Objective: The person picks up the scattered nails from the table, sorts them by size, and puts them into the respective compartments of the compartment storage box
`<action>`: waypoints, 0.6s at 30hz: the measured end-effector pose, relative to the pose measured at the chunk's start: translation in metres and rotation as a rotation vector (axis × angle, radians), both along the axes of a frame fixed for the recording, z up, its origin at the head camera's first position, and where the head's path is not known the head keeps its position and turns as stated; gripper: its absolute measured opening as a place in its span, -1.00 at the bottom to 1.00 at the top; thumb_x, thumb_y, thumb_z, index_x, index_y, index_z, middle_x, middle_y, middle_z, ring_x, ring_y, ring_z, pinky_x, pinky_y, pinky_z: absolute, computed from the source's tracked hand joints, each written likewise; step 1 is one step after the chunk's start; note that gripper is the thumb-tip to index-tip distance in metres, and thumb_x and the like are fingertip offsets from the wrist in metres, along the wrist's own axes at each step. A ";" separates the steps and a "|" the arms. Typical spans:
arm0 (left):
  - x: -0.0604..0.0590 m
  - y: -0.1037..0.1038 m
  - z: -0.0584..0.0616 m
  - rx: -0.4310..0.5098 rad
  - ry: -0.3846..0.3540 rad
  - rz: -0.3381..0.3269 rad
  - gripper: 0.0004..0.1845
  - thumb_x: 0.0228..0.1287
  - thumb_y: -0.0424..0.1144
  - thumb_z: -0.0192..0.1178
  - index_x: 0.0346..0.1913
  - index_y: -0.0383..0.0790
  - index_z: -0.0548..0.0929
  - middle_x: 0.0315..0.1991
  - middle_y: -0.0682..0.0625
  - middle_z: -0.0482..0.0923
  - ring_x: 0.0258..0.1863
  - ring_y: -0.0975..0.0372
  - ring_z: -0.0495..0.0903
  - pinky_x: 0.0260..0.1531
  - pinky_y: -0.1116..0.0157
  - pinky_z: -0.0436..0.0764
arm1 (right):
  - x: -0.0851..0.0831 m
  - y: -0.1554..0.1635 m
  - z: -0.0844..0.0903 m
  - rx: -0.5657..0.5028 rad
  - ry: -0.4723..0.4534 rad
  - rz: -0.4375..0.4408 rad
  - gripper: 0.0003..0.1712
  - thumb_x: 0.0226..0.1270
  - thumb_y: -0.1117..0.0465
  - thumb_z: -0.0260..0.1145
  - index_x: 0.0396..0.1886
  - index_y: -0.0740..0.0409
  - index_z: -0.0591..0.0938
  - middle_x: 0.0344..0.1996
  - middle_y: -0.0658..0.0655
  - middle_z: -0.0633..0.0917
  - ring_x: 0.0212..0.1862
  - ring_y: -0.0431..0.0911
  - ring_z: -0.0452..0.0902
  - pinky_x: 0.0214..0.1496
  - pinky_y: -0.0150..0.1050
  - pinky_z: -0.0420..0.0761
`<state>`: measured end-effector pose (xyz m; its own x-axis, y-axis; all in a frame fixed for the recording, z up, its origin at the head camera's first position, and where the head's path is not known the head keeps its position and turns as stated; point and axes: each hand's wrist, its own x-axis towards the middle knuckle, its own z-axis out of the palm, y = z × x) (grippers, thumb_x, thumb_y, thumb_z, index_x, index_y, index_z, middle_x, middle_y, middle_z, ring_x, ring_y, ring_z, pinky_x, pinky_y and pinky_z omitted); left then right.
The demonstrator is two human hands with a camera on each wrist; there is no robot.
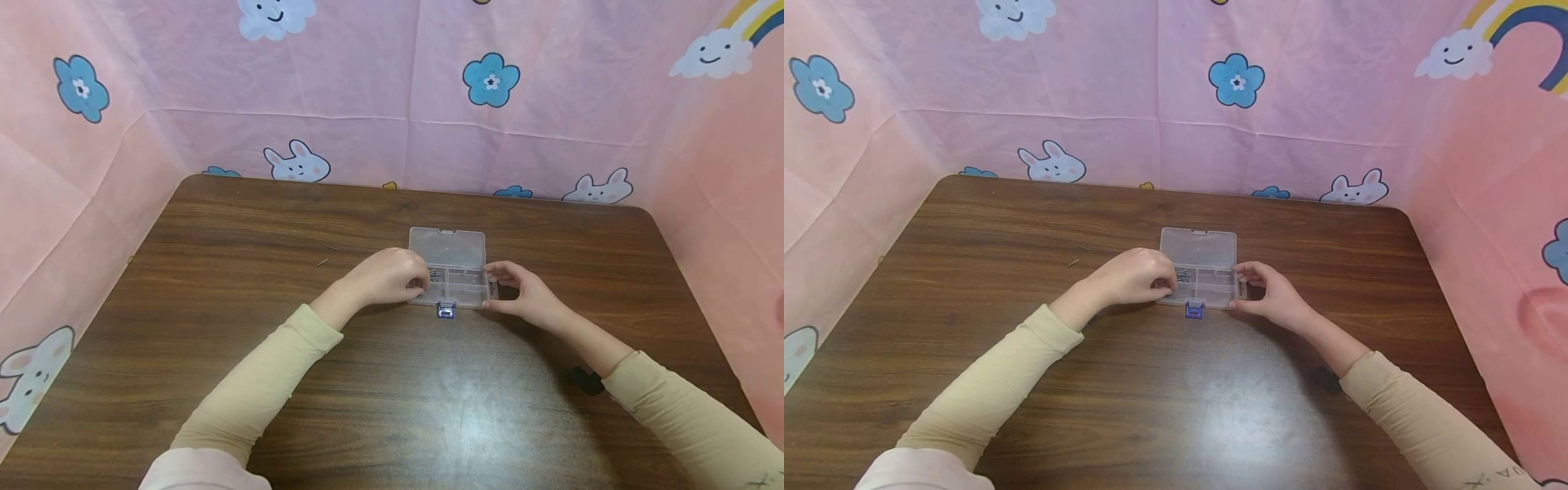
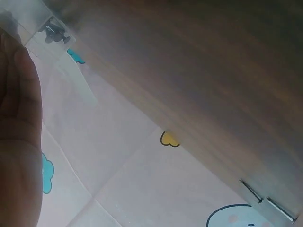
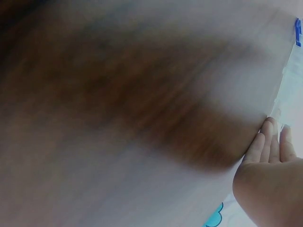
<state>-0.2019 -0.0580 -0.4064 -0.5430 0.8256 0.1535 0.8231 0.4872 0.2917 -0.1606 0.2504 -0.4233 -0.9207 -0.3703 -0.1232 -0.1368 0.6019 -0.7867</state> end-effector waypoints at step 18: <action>-0.007 -0.022 0.003 0.093 0.012 0.022 -0.93 0.31 -0.40 0.40 -0.24 -0.17 0.83 -0.24 0.04 0.80 -0.20 0.22 0.73 -0.01 0.22 0.73 | 0.000 -0.001 0.000 0.006 -0.003 -0.002 -0.27 0.32 0.26 0.56 0.42 0.31 0.48 0.34 0.40 0.58 0.41 0.32 0.48 0.54 0.30 0.40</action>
<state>-0.2086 -0.0802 -0.4033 -0.5589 0.7950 0.2356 0.8160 0.4767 0.3271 -0.1605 0.2499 -0.4231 -0.9212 -0.3674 -0.1282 -0.1331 0.6070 -0.7835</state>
